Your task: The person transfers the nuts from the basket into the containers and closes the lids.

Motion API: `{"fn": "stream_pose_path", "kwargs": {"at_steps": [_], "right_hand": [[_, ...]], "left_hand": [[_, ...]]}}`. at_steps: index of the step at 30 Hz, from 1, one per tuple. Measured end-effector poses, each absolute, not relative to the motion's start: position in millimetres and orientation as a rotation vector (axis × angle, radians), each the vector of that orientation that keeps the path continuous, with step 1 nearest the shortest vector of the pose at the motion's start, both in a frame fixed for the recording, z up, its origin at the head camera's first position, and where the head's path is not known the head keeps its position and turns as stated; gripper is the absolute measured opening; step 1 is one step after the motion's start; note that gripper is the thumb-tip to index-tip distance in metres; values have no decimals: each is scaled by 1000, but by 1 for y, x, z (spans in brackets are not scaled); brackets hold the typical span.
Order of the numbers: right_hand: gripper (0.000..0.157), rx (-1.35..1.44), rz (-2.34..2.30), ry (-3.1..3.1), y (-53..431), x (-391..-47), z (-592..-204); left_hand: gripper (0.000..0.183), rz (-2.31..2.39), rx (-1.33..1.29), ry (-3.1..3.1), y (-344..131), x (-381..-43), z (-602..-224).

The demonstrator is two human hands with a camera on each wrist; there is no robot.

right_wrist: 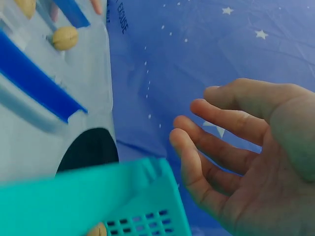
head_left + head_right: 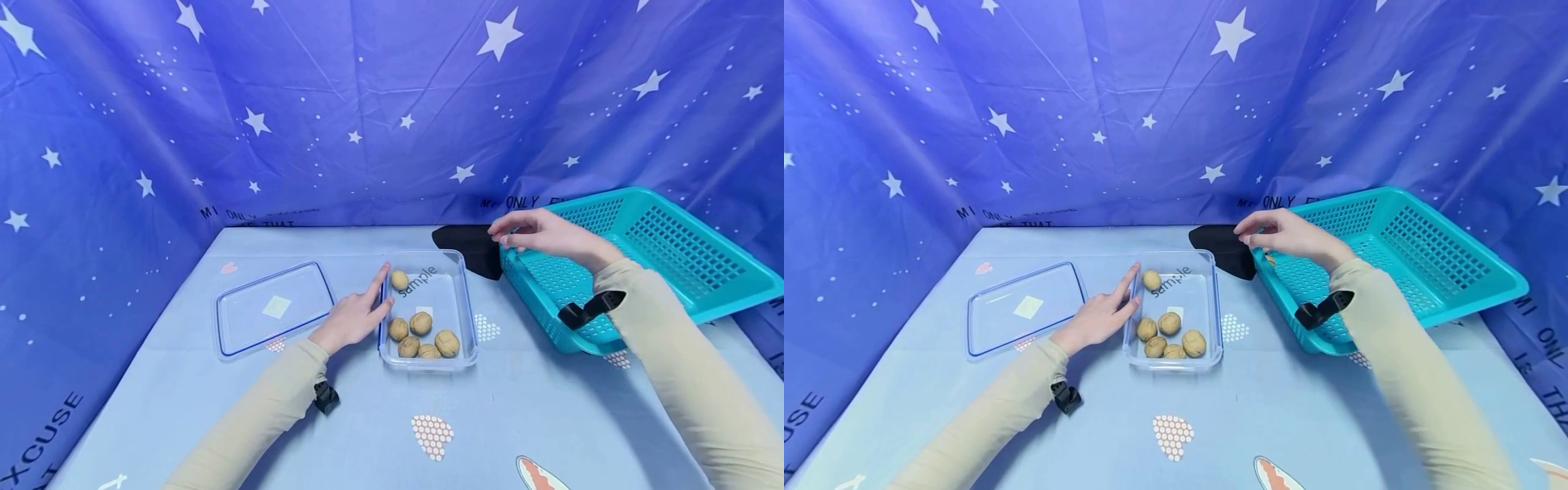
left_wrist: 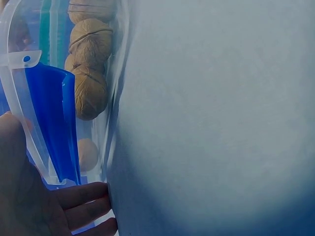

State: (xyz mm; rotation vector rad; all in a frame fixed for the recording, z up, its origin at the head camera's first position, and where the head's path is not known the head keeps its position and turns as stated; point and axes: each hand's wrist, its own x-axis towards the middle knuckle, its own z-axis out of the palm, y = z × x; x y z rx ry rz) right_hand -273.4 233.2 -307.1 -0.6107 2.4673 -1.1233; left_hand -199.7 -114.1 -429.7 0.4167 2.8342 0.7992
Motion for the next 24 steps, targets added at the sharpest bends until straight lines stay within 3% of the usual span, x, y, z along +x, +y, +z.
{"fn": "stream_pose_path", "kwargs": {"at_steps": [24], "right_hand": [[38,-485,-1082,2473,268,-295,-349]], "left_hand": [[66,795,421,2854,-115,-199,-429]]}}
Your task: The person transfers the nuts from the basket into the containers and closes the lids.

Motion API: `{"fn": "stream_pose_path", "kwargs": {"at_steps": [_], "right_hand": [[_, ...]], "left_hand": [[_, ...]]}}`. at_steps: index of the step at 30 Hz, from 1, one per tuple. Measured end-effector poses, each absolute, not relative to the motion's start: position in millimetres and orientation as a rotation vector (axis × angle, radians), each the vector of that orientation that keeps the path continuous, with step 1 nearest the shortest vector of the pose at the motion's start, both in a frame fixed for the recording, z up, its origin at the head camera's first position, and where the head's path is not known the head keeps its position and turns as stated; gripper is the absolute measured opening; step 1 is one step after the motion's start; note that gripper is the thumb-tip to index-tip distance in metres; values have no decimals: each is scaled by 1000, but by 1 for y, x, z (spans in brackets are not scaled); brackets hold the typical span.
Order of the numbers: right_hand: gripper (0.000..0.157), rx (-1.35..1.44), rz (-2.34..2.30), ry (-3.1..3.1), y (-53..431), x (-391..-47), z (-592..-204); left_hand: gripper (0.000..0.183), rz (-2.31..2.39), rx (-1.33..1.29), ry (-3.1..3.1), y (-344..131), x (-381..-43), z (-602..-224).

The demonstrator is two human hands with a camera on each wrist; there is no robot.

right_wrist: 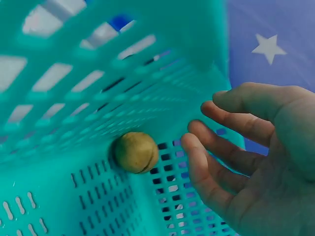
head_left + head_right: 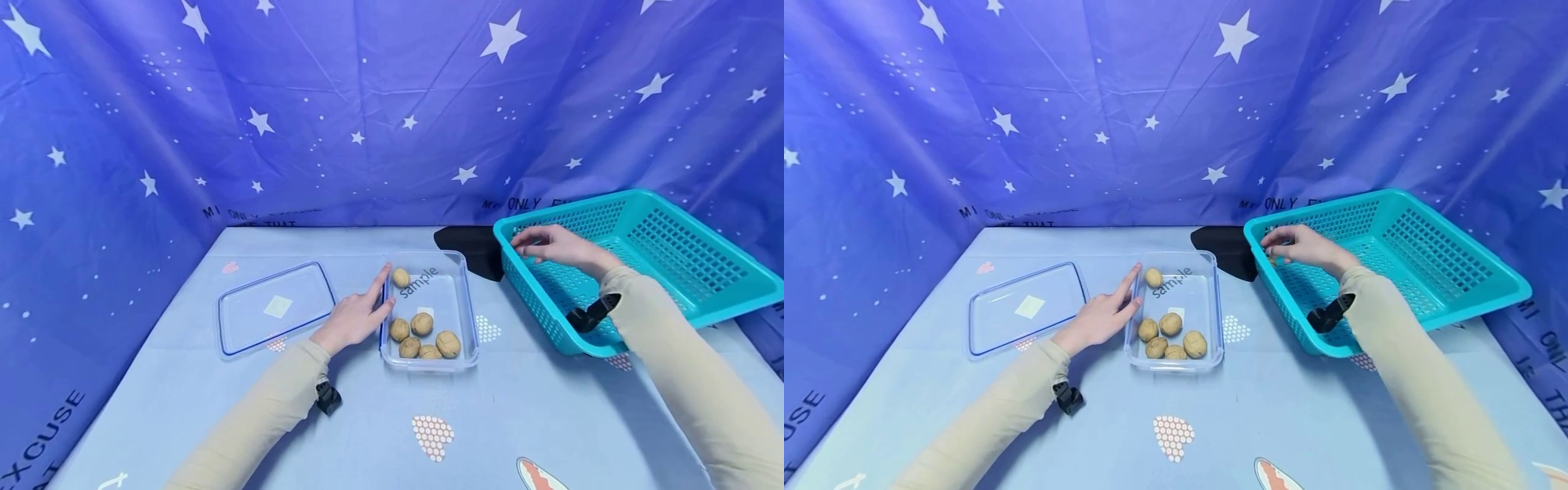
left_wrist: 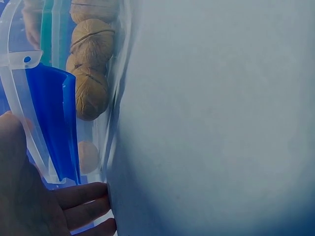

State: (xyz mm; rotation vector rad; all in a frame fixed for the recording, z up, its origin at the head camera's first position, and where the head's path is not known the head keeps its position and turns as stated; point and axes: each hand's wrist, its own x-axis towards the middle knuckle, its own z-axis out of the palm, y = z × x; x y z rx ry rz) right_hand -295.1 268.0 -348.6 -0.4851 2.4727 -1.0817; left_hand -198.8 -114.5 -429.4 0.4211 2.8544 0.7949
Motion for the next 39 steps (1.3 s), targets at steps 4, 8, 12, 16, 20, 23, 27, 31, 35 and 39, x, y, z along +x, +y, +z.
{"fn": "stream_pose_path", "kwargs": {"at_steps": [4,8,12,16,20,23,27,31,35,39], "right_hand": [[41,-448,-1079,2450,270,-299,-358],[45,-436,-1070,2428,271,-304,-365],[48,-444,-1020,2421,273,-308,-371],[52,-446,-937,2411,274,-310,-377],[54,-417,-885,2410,273,-310,-381],[52,-412,-870,2423,273,-309,-383],[49,-410,-860,2438,274,-309,-384],[47,-415,-850,2453,275,-310,-383],[46,-450,-866,2471,277,-311,-380],[48,-435,-938,2456,278,-309,-375]], "left_hand": [[66,812,424,2854,-113,-199,-430],[66,833,417,2855,-113,-199,-431],[67,856,431,2867,-114,-199,-430],[68,867,452,2881,-115,-200,-430],[71,923,476,2865,-116,-202,-431],[73,981,479,2838,-115,-202,-429],[75,1041,466,2792,-114,-202,-426],[77,1072,460,2756,-113,-203,-424],[79,1100,441,2723,-113,-203,-422],[82,1107,469,2709,-114,-204,-422]]}}
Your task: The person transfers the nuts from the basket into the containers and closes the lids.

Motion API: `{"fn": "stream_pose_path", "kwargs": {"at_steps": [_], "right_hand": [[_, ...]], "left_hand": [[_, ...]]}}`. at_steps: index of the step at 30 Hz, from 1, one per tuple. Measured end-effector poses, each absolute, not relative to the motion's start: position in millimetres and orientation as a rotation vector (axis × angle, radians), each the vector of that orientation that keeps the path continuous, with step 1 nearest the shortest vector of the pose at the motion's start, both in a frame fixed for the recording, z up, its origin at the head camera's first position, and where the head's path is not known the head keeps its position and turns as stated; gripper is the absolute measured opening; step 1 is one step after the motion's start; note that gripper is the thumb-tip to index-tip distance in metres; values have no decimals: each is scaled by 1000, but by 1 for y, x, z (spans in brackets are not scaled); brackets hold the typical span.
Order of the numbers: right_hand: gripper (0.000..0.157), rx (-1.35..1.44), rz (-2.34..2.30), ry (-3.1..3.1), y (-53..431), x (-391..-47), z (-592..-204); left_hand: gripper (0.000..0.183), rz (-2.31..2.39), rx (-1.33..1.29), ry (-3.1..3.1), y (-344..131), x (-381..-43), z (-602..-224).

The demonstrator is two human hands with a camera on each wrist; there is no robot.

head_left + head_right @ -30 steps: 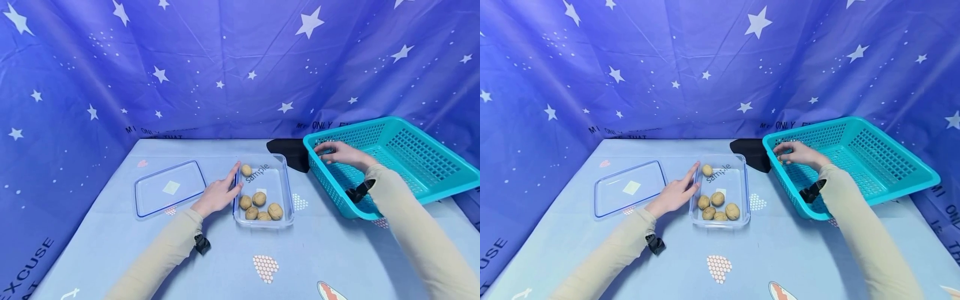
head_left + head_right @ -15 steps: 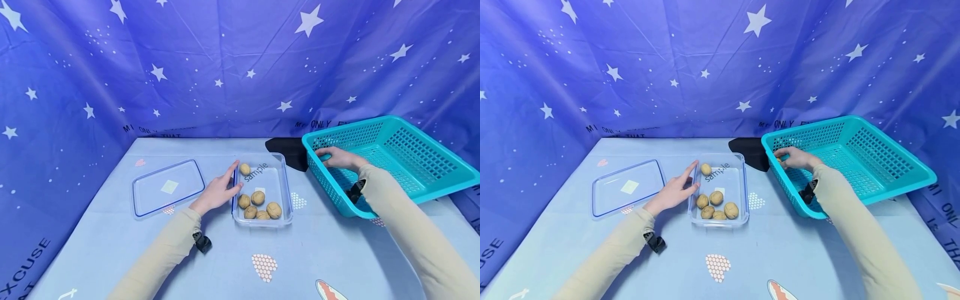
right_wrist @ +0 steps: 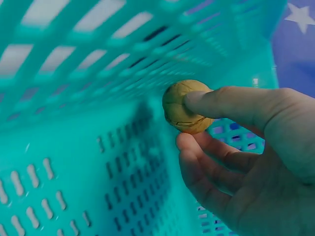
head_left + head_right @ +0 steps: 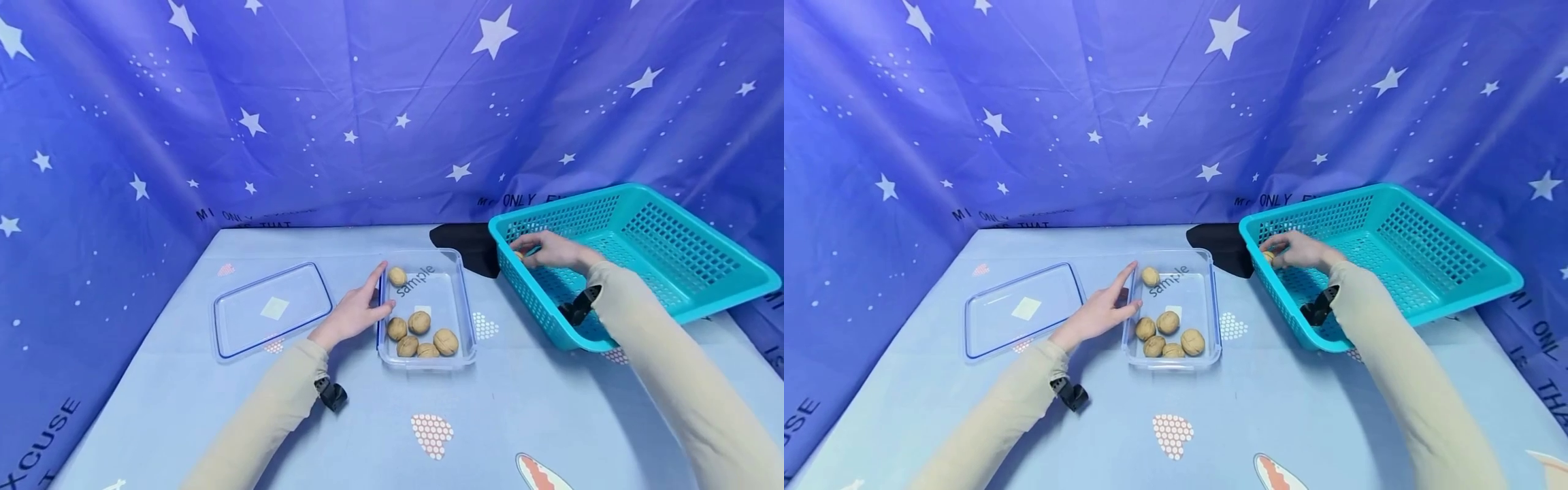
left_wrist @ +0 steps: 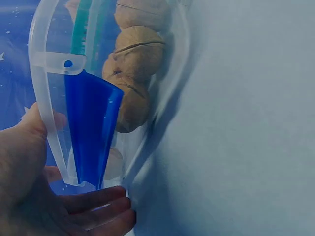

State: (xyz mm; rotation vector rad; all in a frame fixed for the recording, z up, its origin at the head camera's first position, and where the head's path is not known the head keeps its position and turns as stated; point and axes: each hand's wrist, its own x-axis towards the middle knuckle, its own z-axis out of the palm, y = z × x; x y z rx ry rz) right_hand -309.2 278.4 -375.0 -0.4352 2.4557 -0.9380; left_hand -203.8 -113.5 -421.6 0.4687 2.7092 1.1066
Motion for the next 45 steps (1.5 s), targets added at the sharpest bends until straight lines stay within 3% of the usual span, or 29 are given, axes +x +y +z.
{"fn": "stream_pose_path", "kwargs": {"at_steps": [23,45], "right_hand": [[47,-420,-1168,2530,290,-285,-322],[39,-690,-1168,2436,221,-266,-314]], "left_hand": [[86,995,535,2661,-116,-212,-414],[84,988,496,2670,-118,-208,-412]]}}
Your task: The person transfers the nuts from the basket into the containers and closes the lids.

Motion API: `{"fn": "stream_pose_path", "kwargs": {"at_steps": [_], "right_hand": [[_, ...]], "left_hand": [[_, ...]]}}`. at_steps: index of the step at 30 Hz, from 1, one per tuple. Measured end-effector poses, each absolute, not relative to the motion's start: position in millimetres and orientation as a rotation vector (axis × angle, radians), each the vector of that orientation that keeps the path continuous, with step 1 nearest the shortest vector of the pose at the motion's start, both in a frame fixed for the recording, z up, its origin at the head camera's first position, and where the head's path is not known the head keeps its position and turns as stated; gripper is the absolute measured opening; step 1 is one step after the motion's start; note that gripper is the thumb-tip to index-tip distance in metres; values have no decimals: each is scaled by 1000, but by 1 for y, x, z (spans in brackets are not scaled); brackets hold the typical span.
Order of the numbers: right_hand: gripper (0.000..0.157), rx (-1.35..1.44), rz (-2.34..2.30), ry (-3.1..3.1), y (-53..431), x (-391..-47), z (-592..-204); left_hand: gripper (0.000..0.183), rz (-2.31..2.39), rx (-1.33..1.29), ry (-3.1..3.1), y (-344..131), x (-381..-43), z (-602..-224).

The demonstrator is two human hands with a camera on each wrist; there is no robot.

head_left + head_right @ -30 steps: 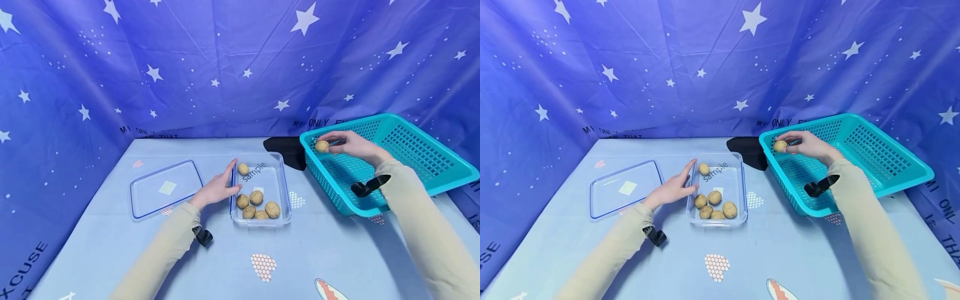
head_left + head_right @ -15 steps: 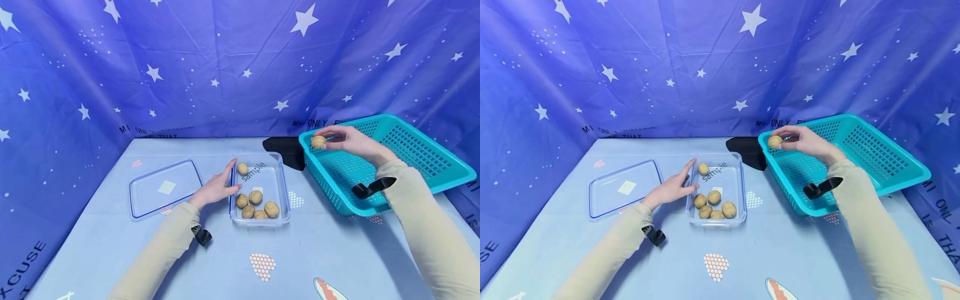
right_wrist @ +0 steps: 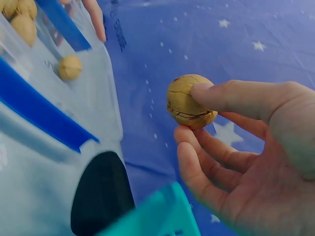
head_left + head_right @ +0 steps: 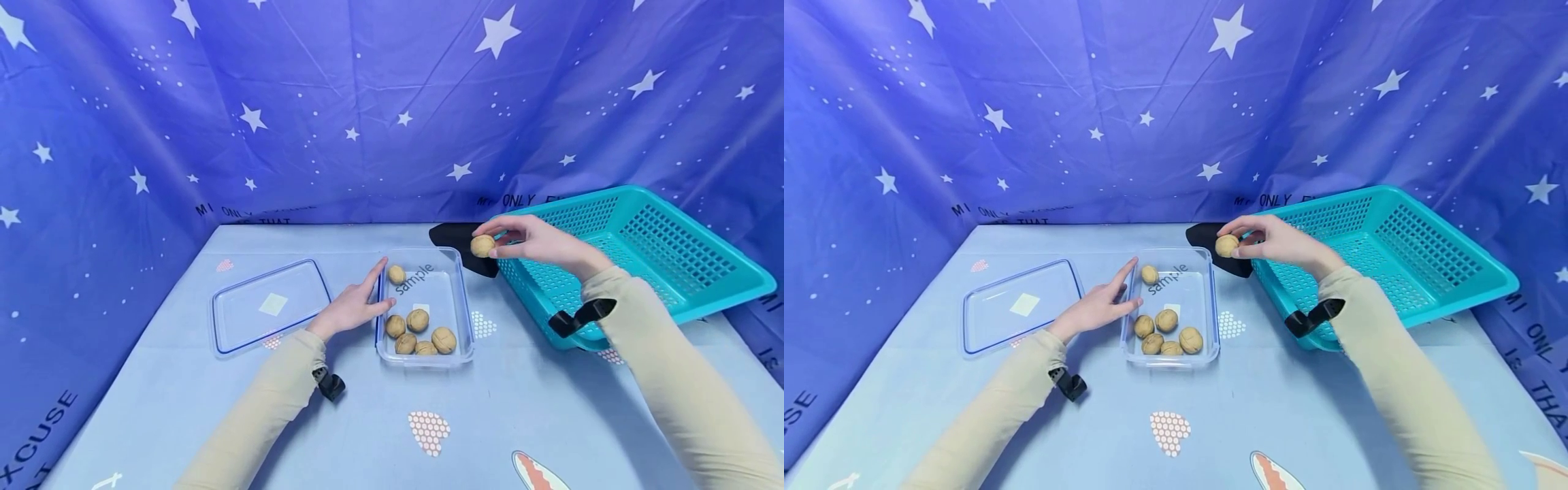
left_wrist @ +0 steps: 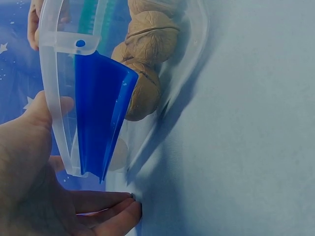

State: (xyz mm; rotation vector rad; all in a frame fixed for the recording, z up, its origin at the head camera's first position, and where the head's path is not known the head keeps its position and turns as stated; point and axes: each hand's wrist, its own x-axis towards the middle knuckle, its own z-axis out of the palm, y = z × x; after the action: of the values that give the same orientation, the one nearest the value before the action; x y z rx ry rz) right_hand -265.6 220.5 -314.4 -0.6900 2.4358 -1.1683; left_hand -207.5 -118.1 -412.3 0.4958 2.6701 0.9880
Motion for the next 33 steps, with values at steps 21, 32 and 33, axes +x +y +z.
{"fn": "stream_pose_path", "kwargs": {"at_steps": [21,32,33], "right_hand": [[37,-988,-1120,2194,173,-259,-348],[37,-999,-1032,2150,164,-255,-354],[37,-996,-1029,2158,164,-255,-354]], "left_hand": [[81,974,473,2706,-118,-208,-417],[78,964,475,2730,-118,-208,-421],[78,956,474,2735,-118,-209,-421]]}}
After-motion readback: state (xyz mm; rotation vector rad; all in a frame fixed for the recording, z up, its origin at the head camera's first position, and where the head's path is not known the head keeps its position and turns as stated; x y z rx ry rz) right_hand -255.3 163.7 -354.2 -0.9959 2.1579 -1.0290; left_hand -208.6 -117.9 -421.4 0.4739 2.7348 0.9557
